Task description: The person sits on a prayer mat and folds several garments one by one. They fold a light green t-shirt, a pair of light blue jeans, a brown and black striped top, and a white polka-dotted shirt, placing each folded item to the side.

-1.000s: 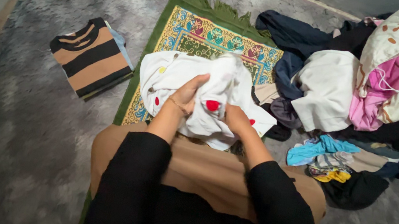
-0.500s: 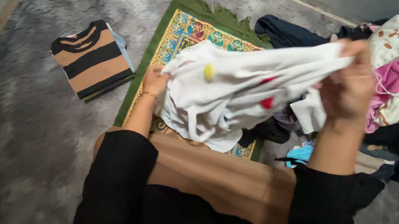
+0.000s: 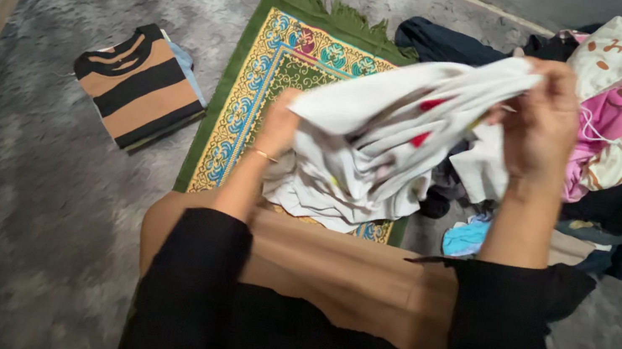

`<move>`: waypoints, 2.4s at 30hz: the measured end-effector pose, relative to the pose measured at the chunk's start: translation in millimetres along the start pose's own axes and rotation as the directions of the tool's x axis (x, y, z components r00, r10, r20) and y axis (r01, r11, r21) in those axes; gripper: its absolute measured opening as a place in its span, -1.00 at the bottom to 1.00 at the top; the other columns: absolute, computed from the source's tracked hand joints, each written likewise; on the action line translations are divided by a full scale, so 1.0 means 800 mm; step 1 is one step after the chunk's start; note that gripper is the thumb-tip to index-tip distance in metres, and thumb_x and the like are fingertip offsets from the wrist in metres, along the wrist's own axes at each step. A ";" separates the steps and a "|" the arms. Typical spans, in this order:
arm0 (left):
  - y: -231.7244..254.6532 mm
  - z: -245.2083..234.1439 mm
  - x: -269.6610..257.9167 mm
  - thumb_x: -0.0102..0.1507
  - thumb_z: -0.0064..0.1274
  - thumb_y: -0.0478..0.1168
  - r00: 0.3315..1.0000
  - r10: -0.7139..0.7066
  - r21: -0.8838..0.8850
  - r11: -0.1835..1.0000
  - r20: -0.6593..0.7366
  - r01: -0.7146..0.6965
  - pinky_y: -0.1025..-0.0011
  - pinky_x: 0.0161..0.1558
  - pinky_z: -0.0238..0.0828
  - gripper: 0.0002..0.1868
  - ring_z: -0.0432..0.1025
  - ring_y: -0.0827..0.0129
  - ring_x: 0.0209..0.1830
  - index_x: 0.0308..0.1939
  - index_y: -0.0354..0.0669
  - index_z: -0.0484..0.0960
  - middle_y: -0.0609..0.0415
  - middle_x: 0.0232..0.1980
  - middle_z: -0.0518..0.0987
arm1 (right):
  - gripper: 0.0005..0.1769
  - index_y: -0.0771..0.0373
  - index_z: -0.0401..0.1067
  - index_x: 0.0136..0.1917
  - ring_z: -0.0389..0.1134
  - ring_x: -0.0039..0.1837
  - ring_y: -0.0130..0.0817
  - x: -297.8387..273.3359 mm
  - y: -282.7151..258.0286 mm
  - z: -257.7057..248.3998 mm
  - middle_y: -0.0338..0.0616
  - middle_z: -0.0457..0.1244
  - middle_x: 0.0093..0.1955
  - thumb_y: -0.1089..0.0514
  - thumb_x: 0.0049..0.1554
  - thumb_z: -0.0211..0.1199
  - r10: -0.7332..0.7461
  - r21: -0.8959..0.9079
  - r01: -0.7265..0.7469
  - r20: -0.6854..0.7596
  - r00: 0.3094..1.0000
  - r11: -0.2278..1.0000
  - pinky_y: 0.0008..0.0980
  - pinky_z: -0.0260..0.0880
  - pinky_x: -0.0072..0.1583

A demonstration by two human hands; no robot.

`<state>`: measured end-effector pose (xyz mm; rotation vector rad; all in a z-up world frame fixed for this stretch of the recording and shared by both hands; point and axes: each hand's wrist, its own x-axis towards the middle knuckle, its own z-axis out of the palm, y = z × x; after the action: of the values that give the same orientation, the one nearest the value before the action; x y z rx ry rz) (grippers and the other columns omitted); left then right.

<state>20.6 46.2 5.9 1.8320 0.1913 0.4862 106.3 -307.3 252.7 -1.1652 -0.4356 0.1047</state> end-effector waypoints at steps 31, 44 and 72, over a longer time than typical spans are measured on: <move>-0.080 0.143 0.023 0.26 -0.02 -0.01 0.883 -0.381 0.715 0.695 0.273 0.079 0.09 -0.12 0.51 -0.61 0.59 -0.05 -0.17 0.01 -0.21 0.57 -0.17 -0.17 0.67 | -0.28 0.33 0.02 0.47 0.37 -0.42 -0.02 -0.044 0.405 0.001 0.26 0.38 -0.30 -0.01 0.20 0.22 0.730 -0.894 -0.434 -0.223 0.646 0.111 -0.10 0.43 -0.26; -0.085 0.104 0.089 0.17 0.13 -0.04 0.942 -0.334 0.473 0.830 -0.002 0.295 0.05 0.01 0.42 -0.59 0.49 -0.11 -0.02 0.05 -0.08 0.67 -0.24 -0.03 0.59 | -0.71 0.34 0.50 -0.20 0.33 -0.14 -0.35 -0.021 0.452 -0.099 -0.02 0.31 -0.19 0.05 0.18 0.36 0.261 -0.807 -0.228 -0.095 0.961 0.545 -0.31 0.35 -0.06; 0.226 -0.104 0.183 0.36 0.04 -0.38 0.999 0.033 -0.720 0.692 -0.029 -0.044 0.33 0.06 0.59 -0.62 0.55 0.31 -0.01 0.22 -0.07 0.34 -0.03 0.03 0.67 | -0.78 0.19 0.33 0.19 0.35 -0.06 -0.41 0.079 0.024 -0.010 -0.18 0.28 -0.02 0.37 0.30 0.11 0.134 0.039 -0.129 -0.250 0.959 0.991 -0.41 0.43 -0.02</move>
<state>97.3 116.0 230.3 1.0461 -0.0391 0.5102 169.9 -287.9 250.2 -1.1673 -0.1315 0.0751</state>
